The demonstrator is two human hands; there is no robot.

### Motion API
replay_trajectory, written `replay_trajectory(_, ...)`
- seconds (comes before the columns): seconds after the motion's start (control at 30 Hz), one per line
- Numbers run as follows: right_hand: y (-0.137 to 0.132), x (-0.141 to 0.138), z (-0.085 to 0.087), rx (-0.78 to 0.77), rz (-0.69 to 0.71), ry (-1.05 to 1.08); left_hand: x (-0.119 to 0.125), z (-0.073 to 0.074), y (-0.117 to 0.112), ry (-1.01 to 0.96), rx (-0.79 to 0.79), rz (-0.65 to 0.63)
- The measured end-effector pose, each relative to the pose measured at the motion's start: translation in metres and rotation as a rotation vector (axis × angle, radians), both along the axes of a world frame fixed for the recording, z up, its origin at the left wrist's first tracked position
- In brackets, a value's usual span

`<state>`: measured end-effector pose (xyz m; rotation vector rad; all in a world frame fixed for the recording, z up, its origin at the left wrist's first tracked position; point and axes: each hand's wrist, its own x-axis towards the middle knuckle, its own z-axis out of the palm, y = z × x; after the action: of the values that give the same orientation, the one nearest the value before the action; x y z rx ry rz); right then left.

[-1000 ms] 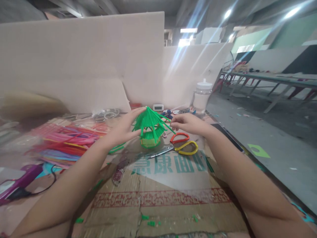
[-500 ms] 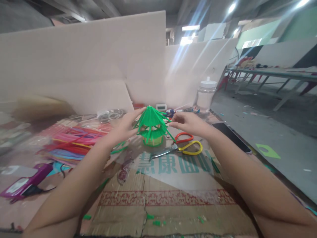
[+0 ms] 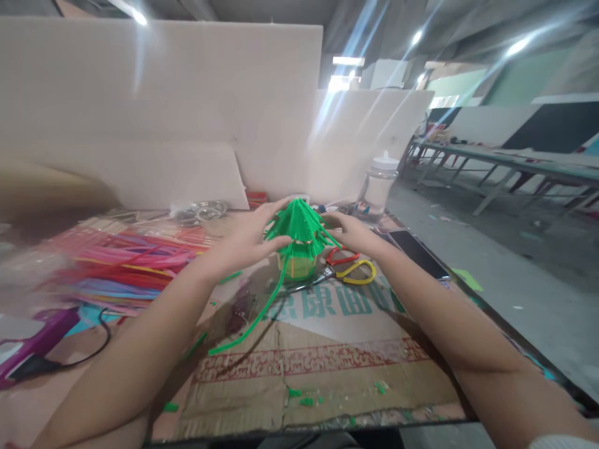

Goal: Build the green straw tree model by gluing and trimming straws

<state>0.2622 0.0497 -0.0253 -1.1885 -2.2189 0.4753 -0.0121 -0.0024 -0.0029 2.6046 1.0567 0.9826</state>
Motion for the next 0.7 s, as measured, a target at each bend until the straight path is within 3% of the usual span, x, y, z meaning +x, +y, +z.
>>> replay_trajectory(0.1,0.003,0.006,0.003,-0.014,0.009,0.004,-0.003,-0.005,0.010,-0.136,0.001,0.090)
replay_trajectory(0.2,0.009,0.019,0.009,0.005,-0.066,0.000,-0.004,-0.009,0.018,-0.139,0.020,0.176)
replay_trajectory(0.3,0.014,0.036,0.013,0.001,-0.108,-0.125,-0.009,-0.009,0.021,-0.173,-0.065,0.170)
replay_trajectory(0.43,0.012,0.059,0.006,-0.164,0.125,-0.321,-0.024,-0.008,0.024,-0.174,-0.283,0.072)
replay_trajectory(0.53,0.002,0.072,-0.007,-0.249,0.245,-0.358,-0.035,-0.012,0.031,-0.064,-0.320,0.017)
replay_trajectory(0.7,-0.016,0.074,-0.030,-0.128,0.349,-0.371,-0.035,-0.025,0.042,-0.064,-0.360,-0.006)
